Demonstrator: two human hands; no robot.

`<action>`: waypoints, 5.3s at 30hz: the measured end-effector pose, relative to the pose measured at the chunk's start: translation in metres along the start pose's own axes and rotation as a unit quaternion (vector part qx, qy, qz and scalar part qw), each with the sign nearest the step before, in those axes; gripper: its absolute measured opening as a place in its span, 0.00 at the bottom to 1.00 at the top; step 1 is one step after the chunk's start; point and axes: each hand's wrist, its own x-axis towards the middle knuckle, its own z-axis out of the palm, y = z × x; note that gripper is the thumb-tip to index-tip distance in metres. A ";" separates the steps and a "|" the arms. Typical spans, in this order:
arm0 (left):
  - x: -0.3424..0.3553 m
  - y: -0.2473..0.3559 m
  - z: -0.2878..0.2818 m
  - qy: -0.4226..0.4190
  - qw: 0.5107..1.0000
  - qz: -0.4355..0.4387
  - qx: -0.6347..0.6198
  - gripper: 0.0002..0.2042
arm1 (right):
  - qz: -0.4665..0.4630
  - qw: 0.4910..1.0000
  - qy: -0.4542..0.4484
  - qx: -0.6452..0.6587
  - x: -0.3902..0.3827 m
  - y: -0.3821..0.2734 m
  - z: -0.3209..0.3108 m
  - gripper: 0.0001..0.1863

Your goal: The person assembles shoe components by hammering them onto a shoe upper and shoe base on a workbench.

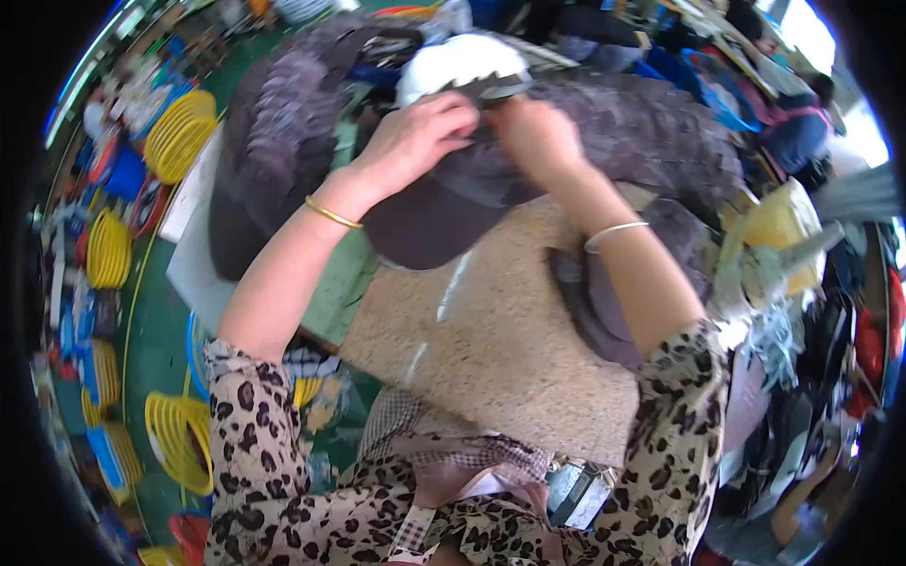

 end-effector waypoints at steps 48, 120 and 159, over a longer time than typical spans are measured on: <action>-0.047 0.182 0.059 -0.254 0.872 0.267 -0.321 0.12 | 0.057 0.897 -0.124 0.420 -0.347 0.016 -0.103 0.31; -0.105 0.213 0.011 -0.157 0.971 0.016 -0.177 0.13 | -0.074 0.912 -0.229 0.333 -0.281 0.012 -0.095 0.27; -0.075 0.179 0.031 -0.224 0.936 0.099 -0.253 0.08 | -0.010 0.853 -0.333 0.402 -0.276 0.023 -0.104 0.35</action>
